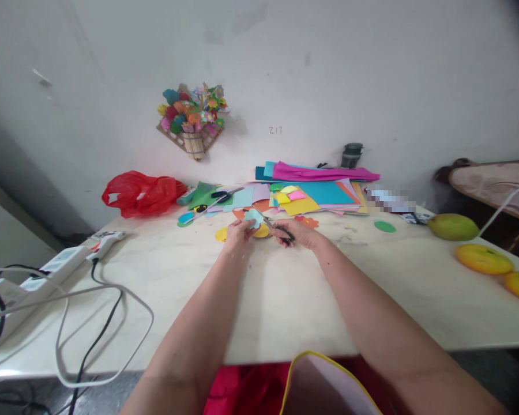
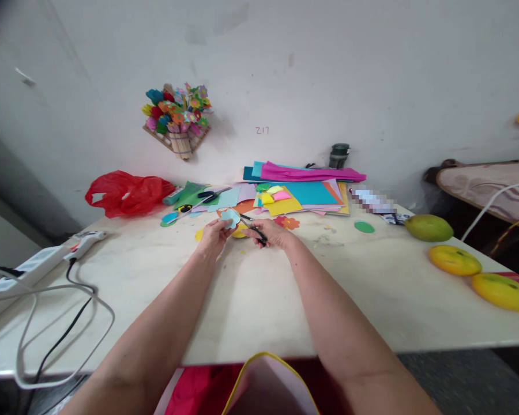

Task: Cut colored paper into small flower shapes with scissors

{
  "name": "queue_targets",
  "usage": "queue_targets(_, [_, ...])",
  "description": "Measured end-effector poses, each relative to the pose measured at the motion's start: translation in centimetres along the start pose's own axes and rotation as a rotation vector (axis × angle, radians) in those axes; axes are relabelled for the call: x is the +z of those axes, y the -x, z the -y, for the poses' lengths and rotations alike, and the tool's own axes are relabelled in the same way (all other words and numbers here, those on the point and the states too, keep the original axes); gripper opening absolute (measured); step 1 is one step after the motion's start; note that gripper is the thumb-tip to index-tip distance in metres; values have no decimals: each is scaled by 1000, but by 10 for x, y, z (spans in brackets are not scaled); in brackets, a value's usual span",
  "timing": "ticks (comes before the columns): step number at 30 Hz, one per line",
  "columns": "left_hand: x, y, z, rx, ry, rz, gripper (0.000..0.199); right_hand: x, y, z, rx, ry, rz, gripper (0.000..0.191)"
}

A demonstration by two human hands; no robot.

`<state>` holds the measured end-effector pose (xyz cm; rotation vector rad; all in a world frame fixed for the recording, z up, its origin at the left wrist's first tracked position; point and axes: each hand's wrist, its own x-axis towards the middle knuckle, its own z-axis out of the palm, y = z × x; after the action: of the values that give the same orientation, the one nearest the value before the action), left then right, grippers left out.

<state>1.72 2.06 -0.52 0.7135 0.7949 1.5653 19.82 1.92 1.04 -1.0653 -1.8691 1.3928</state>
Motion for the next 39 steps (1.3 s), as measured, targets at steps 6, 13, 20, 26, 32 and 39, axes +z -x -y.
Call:
queue_targets(6, [-1,-1,0,4,7,3,15,-2,-2,-4,-2,-19,-1,27])
queue_targets(13, [2,1,-1,2,-4,-26,15,-2,-1,-3,-10,6,6,28])
queue_targets(20, [1,0,0,5,-7,-31,14,0,0,0,-5,10,-3,28])
queue_targets(26, [3,2,-3,0,-19,-43,18,1,0,0,-5,19,-4,28])
queue_targets(32, [4,3,-3,4,-18,-50,17,1,-1,-2,-8,23,-12,27])
queue_targets(39, [2,1,-3,1,-8,-37,14,2,-1,0,7,24,-12,28])
